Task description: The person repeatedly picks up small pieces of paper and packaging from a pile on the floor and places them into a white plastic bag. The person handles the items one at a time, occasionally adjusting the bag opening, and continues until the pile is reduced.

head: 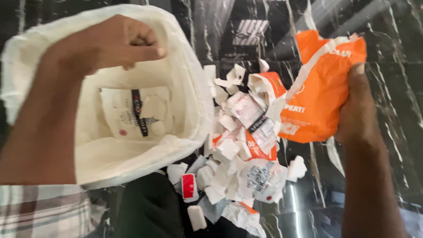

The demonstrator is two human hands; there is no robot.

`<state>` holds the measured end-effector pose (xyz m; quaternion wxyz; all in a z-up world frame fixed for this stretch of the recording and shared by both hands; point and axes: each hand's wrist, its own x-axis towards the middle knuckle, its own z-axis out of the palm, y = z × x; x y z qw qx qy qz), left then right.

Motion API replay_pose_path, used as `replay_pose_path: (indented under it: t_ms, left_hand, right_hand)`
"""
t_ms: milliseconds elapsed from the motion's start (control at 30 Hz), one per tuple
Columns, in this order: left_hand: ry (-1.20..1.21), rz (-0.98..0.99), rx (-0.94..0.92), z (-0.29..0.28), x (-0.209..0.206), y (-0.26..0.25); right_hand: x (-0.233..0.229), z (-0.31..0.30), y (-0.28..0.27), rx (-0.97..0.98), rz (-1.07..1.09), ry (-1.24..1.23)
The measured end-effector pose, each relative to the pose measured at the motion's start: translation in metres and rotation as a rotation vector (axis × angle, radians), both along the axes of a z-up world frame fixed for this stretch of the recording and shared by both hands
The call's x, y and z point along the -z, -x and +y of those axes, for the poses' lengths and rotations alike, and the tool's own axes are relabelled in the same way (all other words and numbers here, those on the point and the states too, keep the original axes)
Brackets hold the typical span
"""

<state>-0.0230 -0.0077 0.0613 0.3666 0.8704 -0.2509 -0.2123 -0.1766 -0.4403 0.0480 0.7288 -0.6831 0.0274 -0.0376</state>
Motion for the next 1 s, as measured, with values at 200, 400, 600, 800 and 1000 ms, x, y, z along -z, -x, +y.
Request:
replay_pose_path:
  t_ms: [200,400,600,800,1000]
  left_hand:
    - [0.473,0.153,0.116,-0.014,-0.026,0.020]
    - [0.734,0.274,0.345,-0.017,-0.021,0.025]
    - [0.662,0.150,0.157,-0.012,-0.012,0.018]
    - [0.554,0.173,0.112,-0.014,-0.020,0.020]
    - [0.419,0.179,0.109,0.019,-0.019,0.011]
  right_hand:
    - [-0.054,0.082,-0.007,-0.160,-0.053,0.070]
    - [-0.053,0.164,-0.057,-0.289,-0.168,0.272]
    - [-0.045,0.195,-0.071,-0.357,-0.229,0.156]
    - [-0.034,0.186,-0.077,-0.189,-0.304,0.184]
    - [-0.034,0.195,-0.058,-0.125,-0.399,0.382]
